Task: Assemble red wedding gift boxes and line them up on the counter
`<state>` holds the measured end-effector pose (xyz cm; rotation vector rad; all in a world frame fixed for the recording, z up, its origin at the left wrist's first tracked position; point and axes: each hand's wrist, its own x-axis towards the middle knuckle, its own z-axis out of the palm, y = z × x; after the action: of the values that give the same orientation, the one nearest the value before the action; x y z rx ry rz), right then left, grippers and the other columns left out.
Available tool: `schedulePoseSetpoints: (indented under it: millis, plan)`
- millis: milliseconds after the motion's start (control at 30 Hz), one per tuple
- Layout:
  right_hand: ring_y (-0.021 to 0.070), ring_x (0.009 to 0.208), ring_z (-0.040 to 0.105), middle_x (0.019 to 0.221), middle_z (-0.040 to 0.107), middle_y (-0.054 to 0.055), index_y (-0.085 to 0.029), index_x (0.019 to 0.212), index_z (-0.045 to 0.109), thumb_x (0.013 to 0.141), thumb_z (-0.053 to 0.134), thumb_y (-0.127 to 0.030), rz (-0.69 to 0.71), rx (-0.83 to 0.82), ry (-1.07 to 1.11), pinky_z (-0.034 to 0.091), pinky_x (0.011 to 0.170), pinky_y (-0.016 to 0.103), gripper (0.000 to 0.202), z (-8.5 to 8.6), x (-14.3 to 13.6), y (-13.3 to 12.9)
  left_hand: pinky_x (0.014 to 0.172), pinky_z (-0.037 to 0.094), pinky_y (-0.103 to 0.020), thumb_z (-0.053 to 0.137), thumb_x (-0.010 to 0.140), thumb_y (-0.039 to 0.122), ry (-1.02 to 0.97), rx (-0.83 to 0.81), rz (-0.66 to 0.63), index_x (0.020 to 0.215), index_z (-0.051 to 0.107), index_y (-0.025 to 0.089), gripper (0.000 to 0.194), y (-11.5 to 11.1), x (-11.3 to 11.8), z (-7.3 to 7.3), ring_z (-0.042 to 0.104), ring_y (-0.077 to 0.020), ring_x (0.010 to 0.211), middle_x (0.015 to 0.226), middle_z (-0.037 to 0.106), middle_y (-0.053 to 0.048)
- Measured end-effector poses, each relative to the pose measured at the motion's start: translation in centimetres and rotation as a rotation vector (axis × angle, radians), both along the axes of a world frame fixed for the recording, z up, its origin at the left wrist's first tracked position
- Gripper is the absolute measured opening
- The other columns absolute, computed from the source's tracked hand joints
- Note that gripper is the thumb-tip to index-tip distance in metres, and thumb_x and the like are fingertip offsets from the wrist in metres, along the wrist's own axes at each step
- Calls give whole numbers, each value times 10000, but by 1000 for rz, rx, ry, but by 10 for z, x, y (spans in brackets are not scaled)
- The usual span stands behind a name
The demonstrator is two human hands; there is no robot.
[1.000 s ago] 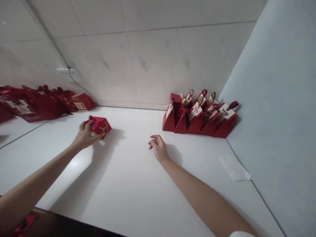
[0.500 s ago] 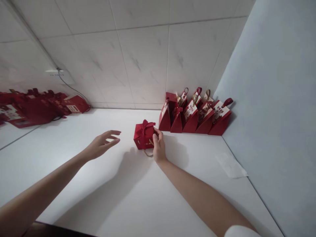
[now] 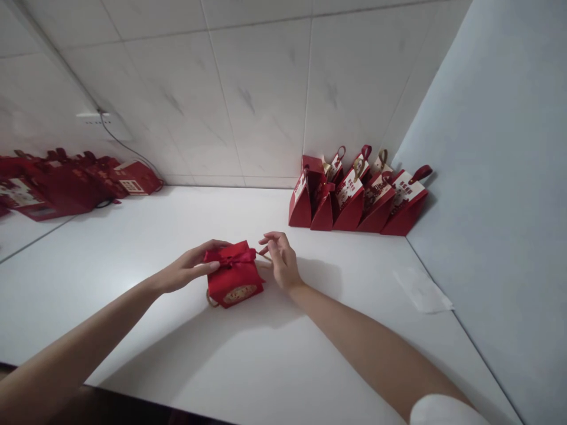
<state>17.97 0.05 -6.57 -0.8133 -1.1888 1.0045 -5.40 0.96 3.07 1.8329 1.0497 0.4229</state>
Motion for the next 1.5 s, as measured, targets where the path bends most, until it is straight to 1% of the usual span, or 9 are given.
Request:
schedulePoseSetpoints:
  millis: [167,300,467,633,767,867,1067,1333,1500]
  plan:
    - [136,720,605,927,620,14,-230,1020,569,976,442,-483,15,-30,-26,485,750,305,287,1,0,-1,961,503,-435,571,902,469,-128,38,-106,1134,606,192,364,-9,1,7,581,-297,1173,1289,610,-138]
    - [131,690,606,917,634,14,-224,992,587,948,515,-461,12,7,-30,492,740,316,252,13,3,4,822,518,-340,602,901,386,7,155,-190,1006,634,181,233,-15,1,13,616,-206,981,1210,632,-113]
    - [145,705,624,900,665,14,-227,965,615,940,549,-377,101,111,-171,522,729,331,165,74,20,-19,706,508,-293,594,898,371,105,217,-279,871,640,168,211,-29,5,24,607,-181,918,1260,594,-119]
    - [179,876,663,923,709,15,-267,960,674,962,503,-266,257,529,-815,547,830,349,171,129,18,-87,700,518,-284,583,909,358,85,147,-324,871,652,177,197,-33,6,25,624,-181,924,1281,591,-100]
    - [284,1293,505,1379,584,100,-221,988,700,940,554,-280,98,980,-1250,308,1152,574,164,109,-6,-120,761,517,-297,598,904,368,46,95,-290,808,624,173,219,-29,5,20,629,-193,953,1240,625,-74]
    - [302,1375,411,1477,497,99,-204,1006,702,939,544,-246,-58,1112,-1393,236,1180,611,177,83,-20,-122,807,531,-333,593,905,394,-21,-7,-240,796,614,171,250,-27,5,17,633,-209,960,1232,631,-77]
    - [271,1320,477,1386,589,83,-180,1083,702,936,495,-206,-189,1149,-1545,360,1149,501,255,64,-25,-115,817,548,-343,595,904,416,-165,-170,-138,732,578,156,312,-23,3,11,640,-205,955,1292,593,-86]
    - [351,1365,435,1464,492,199,-27,1311,556,932,472,-218,-216,946,-1594,372,1133,559,432,44,-34,-109,871,535,-348,613,890,443,-105,-176,-71,753,659,150,327,-18,3,6,627,-222,1011,1322,559,-90]
    - [316,1331,485,1419,546,189,-33,1269,588,957,476,-186,-181,989,-1426,404,1103,598,365,53,-29,-106,822,495,-319,583,923,411,-142,-206,-44,980,684,155,281,-14,-1,4,619,-173,868,991,684,-73]
